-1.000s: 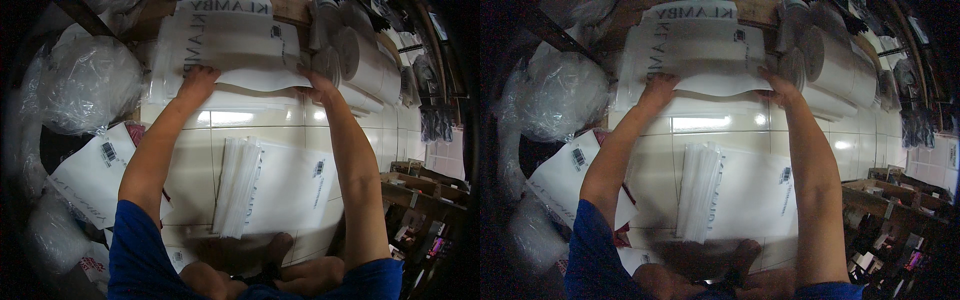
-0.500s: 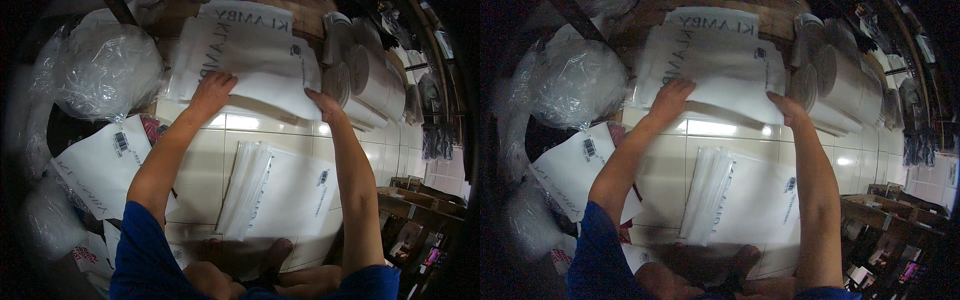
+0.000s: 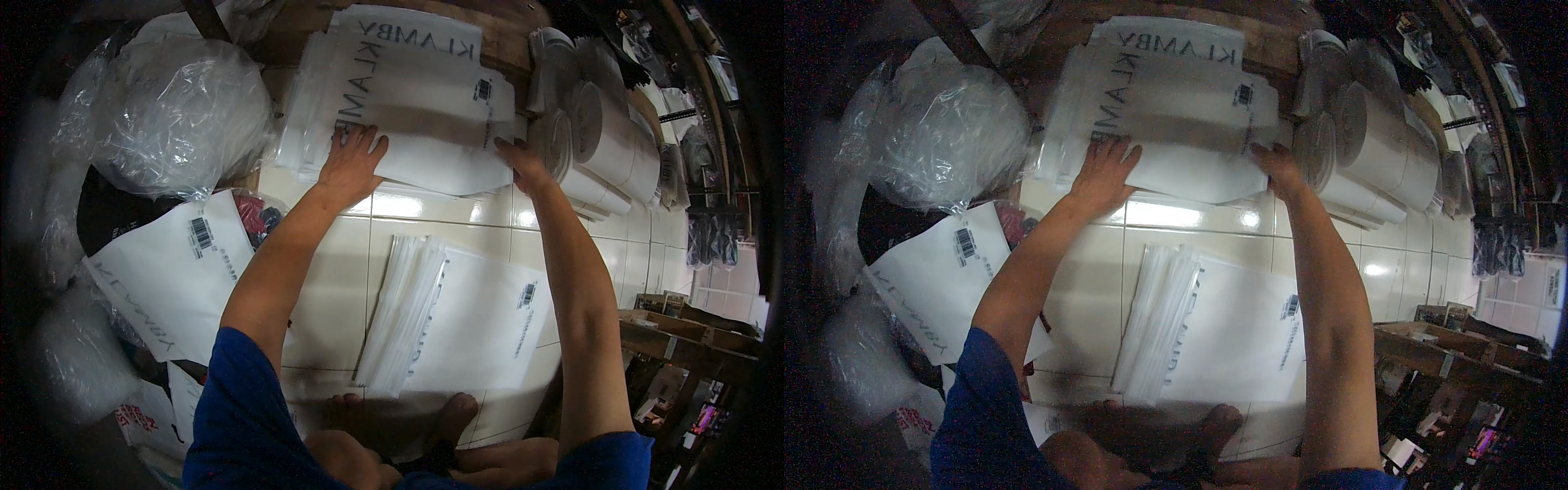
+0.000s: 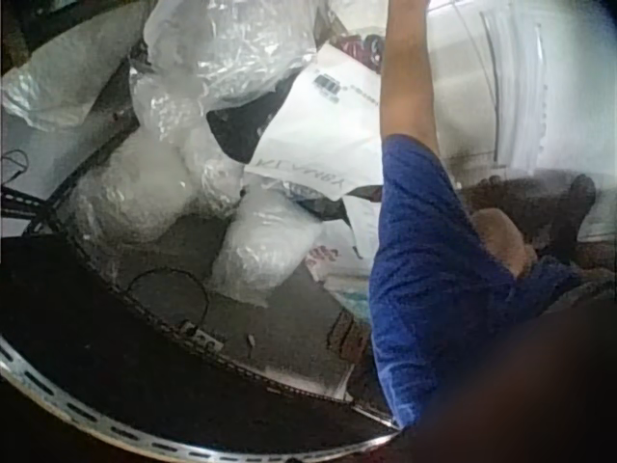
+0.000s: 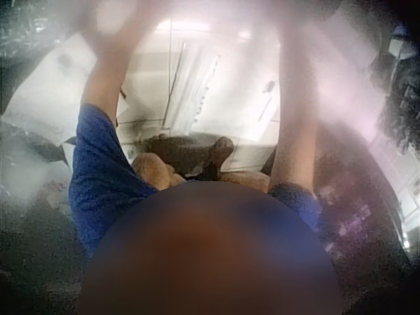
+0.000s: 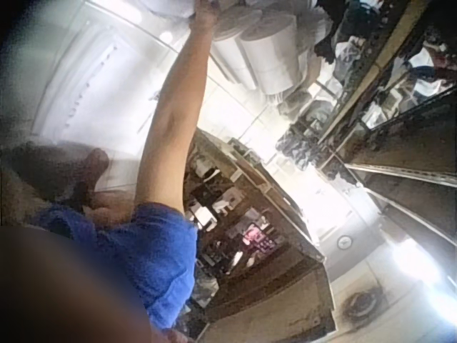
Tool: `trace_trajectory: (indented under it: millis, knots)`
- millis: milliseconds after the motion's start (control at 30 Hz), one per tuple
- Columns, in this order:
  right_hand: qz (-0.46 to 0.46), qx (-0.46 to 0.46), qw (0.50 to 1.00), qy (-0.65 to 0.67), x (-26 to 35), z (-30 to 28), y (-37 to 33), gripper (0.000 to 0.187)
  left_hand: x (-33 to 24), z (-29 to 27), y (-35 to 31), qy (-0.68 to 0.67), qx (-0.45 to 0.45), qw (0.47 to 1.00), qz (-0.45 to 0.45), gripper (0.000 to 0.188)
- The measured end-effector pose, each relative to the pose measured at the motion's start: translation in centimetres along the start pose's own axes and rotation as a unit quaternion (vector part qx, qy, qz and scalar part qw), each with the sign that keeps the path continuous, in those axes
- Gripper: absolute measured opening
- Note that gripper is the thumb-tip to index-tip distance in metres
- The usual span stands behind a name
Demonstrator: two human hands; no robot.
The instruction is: The person sits on the floor and repeatedly picks up white poly mailers, aligns them, and stacks them into a neat pile. The person handles the packages one by one, occasionally adjusting the stack to keep it aligned.
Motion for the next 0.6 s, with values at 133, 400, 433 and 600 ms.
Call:
trace_trajectory:
  millis: [133,400,433,600]
  knots:
    - [-0.061,-0.015,0.942,-0.33,1.2,-3.7,2.8,0.045,-0.7,-0.1,0.8,-0.012,0.001,1.0,0.0,0.073]
    - [-0.315,-0.057,0.856,-0.406,17.6,6.0,-4.0,0.043,1.8,-0.7,0.8,-0.159,-0.117,0.98,-0.035,0.072]
    - [-0.338,-0.045,0.858,-0.385,19.6,6.9,-5.0,0.042,1.9,-1.6,0.5,-0.161,-0.148,0.975,-0.039,0.071]
    - [-0.361,0.013,0.896,-0.26,25.8,10.1,-10.9,0.034,4.3,-4.5,-1.6,-0.318,-0.337,0.877,-0.13,0.064]
Point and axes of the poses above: each hand's wrist, its own y-axis towards the middle knuckle, its own z-axis out of the palm, x = y × z, the point moved 7 cm from there along y, towards the middle knuckle, and after that the axes turned 2 degrees about y, right-handed, at the moved point
